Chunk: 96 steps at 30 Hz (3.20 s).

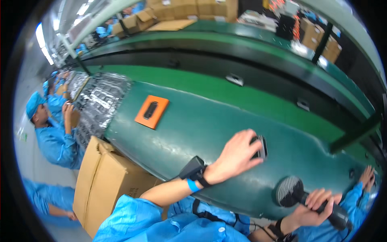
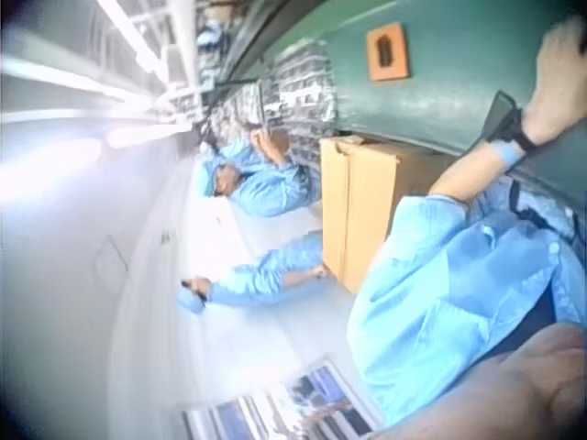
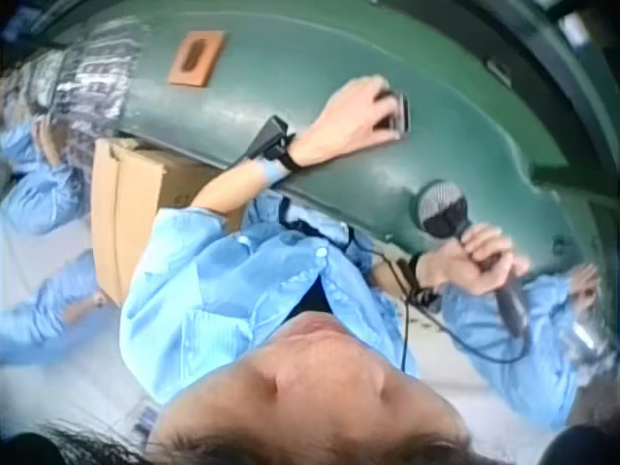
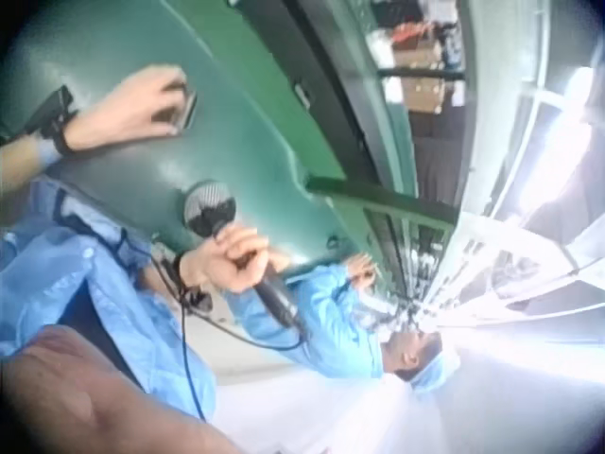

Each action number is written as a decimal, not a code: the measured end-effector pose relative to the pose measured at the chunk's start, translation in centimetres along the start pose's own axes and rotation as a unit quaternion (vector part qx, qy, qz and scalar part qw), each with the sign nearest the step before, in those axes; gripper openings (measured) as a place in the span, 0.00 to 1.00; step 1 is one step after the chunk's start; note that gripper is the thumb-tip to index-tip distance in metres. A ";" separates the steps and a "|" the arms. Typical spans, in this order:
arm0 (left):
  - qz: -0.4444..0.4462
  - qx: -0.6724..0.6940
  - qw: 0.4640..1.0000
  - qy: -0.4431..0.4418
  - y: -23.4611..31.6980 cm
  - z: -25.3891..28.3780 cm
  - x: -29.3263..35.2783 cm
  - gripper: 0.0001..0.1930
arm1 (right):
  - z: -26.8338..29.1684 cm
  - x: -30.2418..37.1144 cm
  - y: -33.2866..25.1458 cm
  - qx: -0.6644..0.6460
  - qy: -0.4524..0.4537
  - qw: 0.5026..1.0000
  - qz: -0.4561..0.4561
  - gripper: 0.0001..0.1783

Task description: The person uses a power screwdriver to drive screws into small black electronic housing components on a green assembly line table, occasionally stopping to review a document and mark it with a pen.

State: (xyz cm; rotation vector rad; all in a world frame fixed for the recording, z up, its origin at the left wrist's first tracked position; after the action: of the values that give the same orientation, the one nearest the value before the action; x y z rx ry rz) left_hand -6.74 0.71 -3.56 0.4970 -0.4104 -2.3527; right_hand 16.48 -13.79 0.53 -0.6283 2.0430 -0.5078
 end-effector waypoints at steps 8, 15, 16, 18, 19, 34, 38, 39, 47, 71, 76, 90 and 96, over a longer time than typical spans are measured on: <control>0.386 -0.227 0.890 0.089 -27.3 6.5 -6.0 0.24 | -4.8 2.0 2.9 -0.019 0.007 0.993 -0.115 0.08; 0.306 -0.118 0.919 0.220 -21.9 9.0 1.1 0.41 | -8.6 3.5 5.0 -0.106 -0.086 0.976 -0.172 0.09; 0.287 -0.144 0.914 0.250 -18.9 9.7 3.5 0.40 | -8.9 3.6 5.7 -0.106 -0.100 0.973 -0.178 0.09; 0.265 -0.155 0.912 0.271 -14.4 11.8 8.9 0.38 | -10.7 3.8 7.2 -0.100 -0.113 0.970 -0.191 0.09; 0.267 -0.126 0.918 0.266 -12.2 12.6 12.1 0.37 | -11.2 3.8 8.1 -0.110 -0.138 0.963 -0.203 0.09; 0.367 0.052 0.622 0.690 3.2 16.4 57.6 0.36 | -16.8 6.4 14.9 -0.131 -0.225 0.907 -0.332 0.07; 0.064 0.387 0.841 0.373 1.9 13.1 40.6 0.31 | -17.7 7.0 15.4 -0.128 -0.224 0.903 -0.343 0.07; 0.114 0.299 0.922 0.217 2.5 13.0 37.7 0.29 | -17.7 6.8 15.7 -0.126 -0.226 0.902 -0.345 0.06; 0.107 0.388 0.798 0.448 -3.7 11.4 36.6 0.21 | -16.5 6.8 16.2 -0.104 -0.207 0.908 -0.349 0.06; 0.304 0.253 0.776 0.492 -3.9 6.3 34.0 0.13 | -13.5 6.4 18.8 -0.106 -0.170 0.904 -0.377 0.06; 0.407 -0.187 0.746 0.492 5.1 10.3 39.6 0.22 | -15.1 6.4 18.1 -0.110 -0.175 0.924 -0.322 0.04; 0.586 -0.451 0.607 0.293 3.4 13.2 50.6 0.37 | -21.0 9.0 15.8 -0.040 -0.318 0.904 -0.282 0.05; 0.531 -0.378 0.717 0.246 -1.4 15.1 46.7 0.07 | -21.3 9.4 16.5 0.047 -0.306 0.908 -0.281 0.10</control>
State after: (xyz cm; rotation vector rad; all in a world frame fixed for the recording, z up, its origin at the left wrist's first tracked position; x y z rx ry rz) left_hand -46.69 -27.86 -2.02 0.3087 0.4472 -1.0145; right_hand -9.94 -4.27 -4.37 -1.1621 1.2213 -0.6340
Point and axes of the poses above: each hand's wrist, its own x-axis away from the middle knuckle, its own z-axis out of the back of the hand, y = z × x, the point moved 7 cm from there along -x, towards the middle knuckle, and after that the axes turned 14 degrees about -y, right-handed, at the moved point
